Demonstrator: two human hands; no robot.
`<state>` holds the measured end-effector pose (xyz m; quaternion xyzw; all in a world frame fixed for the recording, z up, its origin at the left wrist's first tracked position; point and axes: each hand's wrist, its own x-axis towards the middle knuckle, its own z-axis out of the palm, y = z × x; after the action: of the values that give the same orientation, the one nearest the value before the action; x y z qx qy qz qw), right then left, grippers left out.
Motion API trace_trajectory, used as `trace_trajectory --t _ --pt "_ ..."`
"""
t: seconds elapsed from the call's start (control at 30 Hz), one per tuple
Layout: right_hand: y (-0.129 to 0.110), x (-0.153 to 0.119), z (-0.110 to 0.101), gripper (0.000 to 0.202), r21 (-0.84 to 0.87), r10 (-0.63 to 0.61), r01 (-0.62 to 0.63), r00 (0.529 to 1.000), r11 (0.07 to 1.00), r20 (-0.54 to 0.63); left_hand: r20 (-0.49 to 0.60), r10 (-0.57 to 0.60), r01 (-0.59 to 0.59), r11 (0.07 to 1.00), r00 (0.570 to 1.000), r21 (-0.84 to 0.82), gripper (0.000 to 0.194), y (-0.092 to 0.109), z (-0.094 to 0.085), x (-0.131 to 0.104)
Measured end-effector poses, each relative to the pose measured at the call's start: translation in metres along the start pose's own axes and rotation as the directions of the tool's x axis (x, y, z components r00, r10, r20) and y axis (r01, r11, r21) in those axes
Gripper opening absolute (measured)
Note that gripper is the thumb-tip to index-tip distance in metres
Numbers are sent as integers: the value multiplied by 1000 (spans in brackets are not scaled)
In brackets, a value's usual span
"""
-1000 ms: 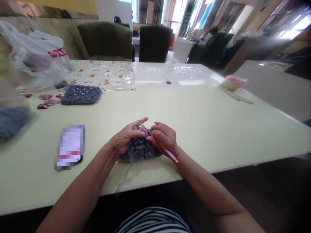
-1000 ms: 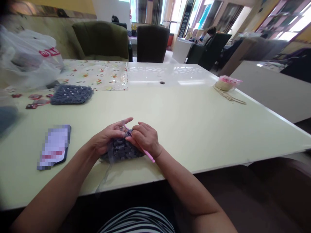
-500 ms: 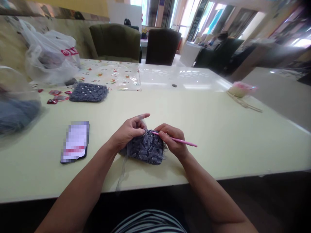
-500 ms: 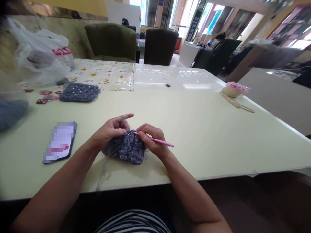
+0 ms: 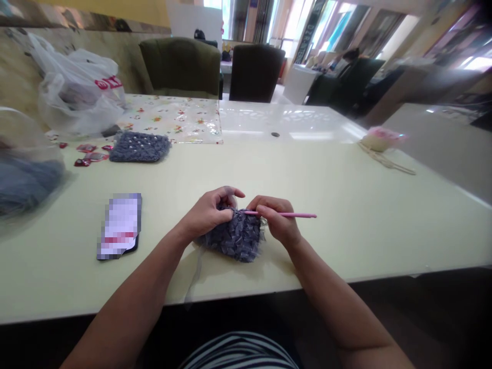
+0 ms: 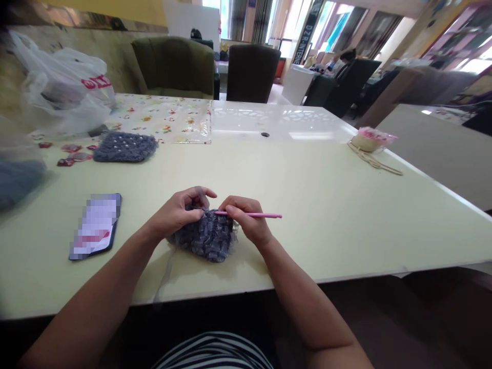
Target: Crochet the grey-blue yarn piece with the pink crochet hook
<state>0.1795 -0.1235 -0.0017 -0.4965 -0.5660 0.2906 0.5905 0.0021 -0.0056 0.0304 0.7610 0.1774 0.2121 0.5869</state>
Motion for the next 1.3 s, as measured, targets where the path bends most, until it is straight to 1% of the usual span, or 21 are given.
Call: trace_trajectory --t 0.17,0.33,0.43,0.53,0.6,0.67,0.73,0.8,0.83,0.9,0.97,1.0,1.03,1.1,1.17,1.2,1.23,1.3 --pt "5 1 -1 22 66 13 -13 1000 998 -6 18 18 -18 1000 1000 15 32 0 0 -1" --pt "3 2 -3 22 101 45 -45 999 994 7 35 20 -21 999 999 37 33 2 0 -2" --pt "3 3 -2 21 157 49 -50 999 986 15 30 31 -33 997 999 70 34 2 -1 -2" --pt "3 4 1 22 188 42 -41 999 981 -2 38 41 -42 999 998 33 38 0 -2 -1" --pt "2 3 4 23 114 31 -28 999 993 -23 42 23 -20 999 999 -48 40 -2 -2 0" --pt "0 1 8 25 -18 2 -3 999 1000 -37 48 -24 30 989 999 -142 45 -3 1 0" --pt "-3 -1 10 28 -147 -37 30 998 989 -44 72 -80 94 971 994 -218 53 -5 4 0" --pt "-4 -3 13 31 -240 -86 69 994 968 -61 96 -126 147 957 987 -251 61 -7 6 0" --pt "-4 -3 13 31 -269 -111 87 991 959 -75 90 -144 161 959 986 -234 61 -8 6 0" --pt "-3 -2 15 31 -295 -145 103 982 950 -124 14 -154 155 979 988 -136 54 -9 3 0" --pt "-2 -2 16 32 -292 -154 94 969 952 -192 -73 -129 128 992 989 -21 45 -10 0 1" --pt "-1 -1 17 32 -286 -153 85 962 954 -225 -85 -121 121 993 989 -6 45 -11 0 1" --pt "0 -1 17 33 -281 -152 79 957 956 -247 -69 -127 124 991 989 -39 47 -11 0 1" --pt "2 -2 19 32 -292 -158 83 957 953 -245 7 -176 173 961 984 -217 56 -12 3 1" --pt "3 -4 21 30 -353 -197 122 963 928 -185 66 -224 231 880 972 -414 61 -13 9 -1" --pt "3 -5 22 29 -401 -232 158 962 902 -143 71 -240 244 841 968 -482 62 -14 13 -1" --pt "3 -5 22 28 -451 -274 202 957 869 -99 64 -254 249 814 965 -524 62 -14 16 -2" --pt "4 -5 22 28 -538 -352 287 936 792 -19 44 -272 251 794 961 -554 65 -13 21 -3"
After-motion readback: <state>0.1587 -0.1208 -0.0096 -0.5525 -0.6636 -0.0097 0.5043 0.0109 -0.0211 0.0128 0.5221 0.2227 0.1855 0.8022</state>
